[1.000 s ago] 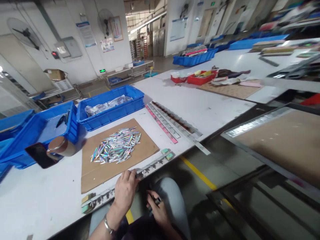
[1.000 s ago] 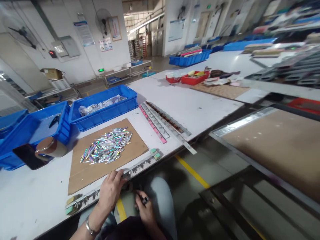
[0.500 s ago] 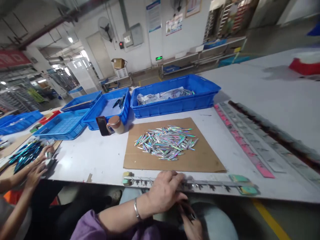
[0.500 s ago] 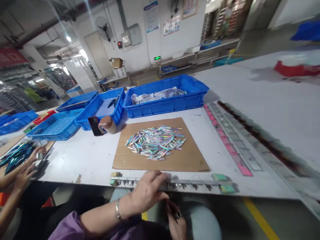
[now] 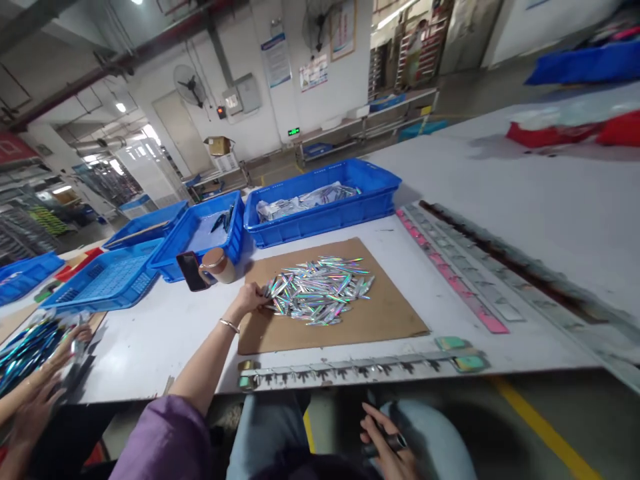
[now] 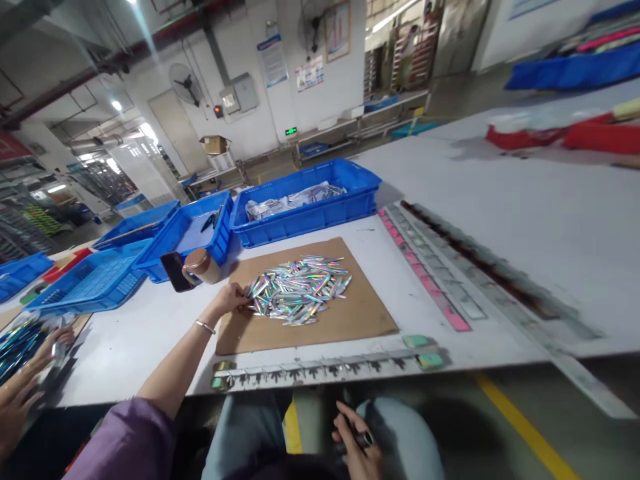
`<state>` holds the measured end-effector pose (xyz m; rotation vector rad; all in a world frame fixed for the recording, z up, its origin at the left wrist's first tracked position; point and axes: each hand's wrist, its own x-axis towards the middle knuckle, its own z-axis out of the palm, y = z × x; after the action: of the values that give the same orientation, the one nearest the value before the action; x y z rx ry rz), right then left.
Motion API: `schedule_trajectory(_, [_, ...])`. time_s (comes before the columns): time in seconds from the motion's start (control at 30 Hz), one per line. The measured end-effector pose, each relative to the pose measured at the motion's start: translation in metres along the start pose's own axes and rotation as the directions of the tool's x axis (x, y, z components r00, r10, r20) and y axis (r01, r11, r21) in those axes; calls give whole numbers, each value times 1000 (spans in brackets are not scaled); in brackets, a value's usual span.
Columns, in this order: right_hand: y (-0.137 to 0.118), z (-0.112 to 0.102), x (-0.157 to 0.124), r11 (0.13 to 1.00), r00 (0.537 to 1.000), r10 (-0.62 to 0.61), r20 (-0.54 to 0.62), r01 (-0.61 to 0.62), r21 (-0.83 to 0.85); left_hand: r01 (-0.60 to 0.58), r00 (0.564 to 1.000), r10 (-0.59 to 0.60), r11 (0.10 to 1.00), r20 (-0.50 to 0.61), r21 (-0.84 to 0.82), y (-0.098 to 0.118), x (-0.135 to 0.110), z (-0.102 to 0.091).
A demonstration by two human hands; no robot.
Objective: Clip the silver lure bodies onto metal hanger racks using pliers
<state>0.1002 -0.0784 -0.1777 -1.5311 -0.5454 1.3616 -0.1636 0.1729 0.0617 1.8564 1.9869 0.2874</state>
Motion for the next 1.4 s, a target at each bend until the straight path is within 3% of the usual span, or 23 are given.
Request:
schedule_trajectory(0.2, [-57, -20, -41, 984, 981, -150, -119, 161, 82, -79, 993, 88, 991, 79, -106, 9, -17, -18])
schedule_trajectory(0.3, [-88, -26, -48, 945, 933, -259, -248, 298, 134, -226, 974, 214, 898, -72, -377, 32, -32, -12])
schedule_trajectory(0.37, [-104, -26, -46, 906, 875, -342, -342, 404, 129, -296, 951, 288, 732, -116, -613, 60, -48, 5])
schedule_trajectory(0.43, [-116, -26, -41, 872, 818, -401, -414, 479, 102, -298, 928, 363, 580, -87, -758, 94, -67, 31])
schedule_trajectory(0.53, [-127, -27, -35, 863, 815, -446, -370, 502, 65, -318, 869, 494, 486, -45, -814, 144, -92, 77])
schedule_trajectory(0.63, [-134, -35, -36, 881, 880, -416, -228, 452, 138, -439, 788, 613, 489, -61, -754, 181, -102, 116])
schedule_trajectory(0.7, [-137, -43, -38, 862, 921, -325, -214, 382, 333, -538, 740, 666, 507, -89, -674, 197, -102, 133])
schedule_trajectory(0.77, [-138, -52, -37, 763, 968, -171, -185, 249, 596, -614, 705, 700, 519, -116, -595, 209, -100, 145])
schedule_trajectory(0.87, [-138, -66, -29, 511, 999, -21, 46, -29, 859, -662, 669, 734, 521, -111, -539, 217, -96, 154])
schedule_trajectory(0.93, [-138, -72, -22, 395, 976, -42, 212, -179, 901, -675, 661, 744, 533, -97, -510, 218, -95, 156])
schedule_trajectory(1.0, [-137, -76, -15, 345, 947, -106, 304, -252, 904, -695, 654, 750, 546, -96, -468, 218, -93, 155])
schedule_trajectory(1.13, [-139, -75, -6, 389, 906, -231, 355, -249, 887, -750, 611, 785, 533, -103, -392, 217, -90, 153])
schedule_trajectory(1.2, [-141, -73, -4, 463, 921, -216, 324, -196, 864, -776, 584, 807, 523, -89, -352, 218, -90, 151])
schedule_trajectory(1.27, [-143, -70, -6, 590, 965, -181, 188, -46, 806, -798, 562, 824, 517, -71, -311, 218, -90, 148])
schedule_trajectory(1.33, [-143, -70, -9, 772, 971, -237, -19, 200, 603, -818, 540, 839, 506, -63, -275, 220, -92, 145])
schedule_trajectory(1.4, [-141, -74, -12, 860, 884, -424, -198, 461, 216, -839, 513, 857, 488, -51, -240, 223, -93, 142])
